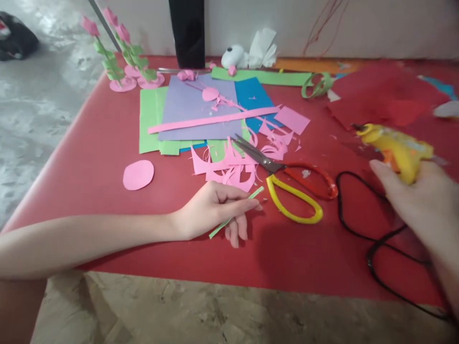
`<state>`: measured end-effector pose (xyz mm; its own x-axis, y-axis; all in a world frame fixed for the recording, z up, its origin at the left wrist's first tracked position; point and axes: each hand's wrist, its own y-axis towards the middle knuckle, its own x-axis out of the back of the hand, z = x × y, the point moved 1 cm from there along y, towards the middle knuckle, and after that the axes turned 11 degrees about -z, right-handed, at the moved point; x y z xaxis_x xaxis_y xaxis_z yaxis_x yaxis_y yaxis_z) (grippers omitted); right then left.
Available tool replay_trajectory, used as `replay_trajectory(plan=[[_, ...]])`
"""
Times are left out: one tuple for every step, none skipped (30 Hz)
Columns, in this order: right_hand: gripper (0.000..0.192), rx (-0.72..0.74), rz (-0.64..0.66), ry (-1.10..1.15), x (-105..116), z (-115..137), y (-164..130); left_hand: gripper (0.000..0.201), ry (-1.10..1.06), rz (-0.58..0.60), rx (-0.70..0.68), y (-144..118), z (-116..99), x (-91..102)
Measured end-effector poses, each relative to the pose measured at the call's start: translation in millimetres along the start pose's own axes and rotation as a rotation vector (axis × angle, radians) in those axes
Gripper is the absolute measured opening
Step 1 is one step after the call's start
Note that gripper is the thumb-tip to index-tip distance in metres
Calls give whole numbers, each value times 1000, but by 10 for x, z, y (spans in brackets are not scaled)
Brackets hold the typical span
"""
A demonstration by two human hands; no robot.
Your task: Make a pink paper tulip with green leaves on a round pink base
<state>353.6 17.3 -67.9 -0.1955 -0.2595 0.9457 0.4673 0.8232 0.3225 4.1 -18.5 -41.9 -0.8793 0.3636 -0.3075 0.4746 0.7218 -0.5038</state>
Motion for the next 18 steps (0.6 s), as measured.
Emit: replay_trajectory(plan=[[53,-74,49,-58,50,73,7,22,2,1,3,5,5,2],[54,-99,59,-78,106,145,-1,24,5,-3,4,11,10,5],[56,-113,60,-97,159,207,-20,26,7,-9,5,17,14,7],[58,-101,29,-96,213,259,-44,27,8,-14,3,22,18,8],[59,-94,4,-106,263,299,-70,28,4,-18,2,27,22,9],[60,-76,-32,-109,314,334,-91,29,2,-13,-3,31,25,9],[59,-29,-89,-71,368,376,-99,30,-1,-3,-10,34,29,9],[56,48,-155,4,424,432,-90,31,-3,9,-19,36,33,9],[51,150,-217,103,482,510,-61,32,-3,23,-29,38,36,10],[46,278,-276,248,538,619,-11,33,-5,31,-37,40,40,12],[40,382,-283,344,585,756,62,34,-6,36,-44,42,44,15],[34,456,-261,394,620,923,156,35,-9,37,-49,45,48,18],[29,520,-232,434,643,1118,264,37,-14,35,-54,48,52,22],[24,573,-209,466,654,1333,381,38,-20,32,-59,51,56,25],[21,618,-186,493,651,1562,499,40,-27,30,-61,54,58,27],[20,662,-157,515,637,1795,611,42,-35,29,-64,57,59,27],[22,709,-125,543,613,2026,711,44,-45,30,-62,59,59,25],[23,750,-95,568,582,2246,795,44,-51,32,-58,60,57,21]])
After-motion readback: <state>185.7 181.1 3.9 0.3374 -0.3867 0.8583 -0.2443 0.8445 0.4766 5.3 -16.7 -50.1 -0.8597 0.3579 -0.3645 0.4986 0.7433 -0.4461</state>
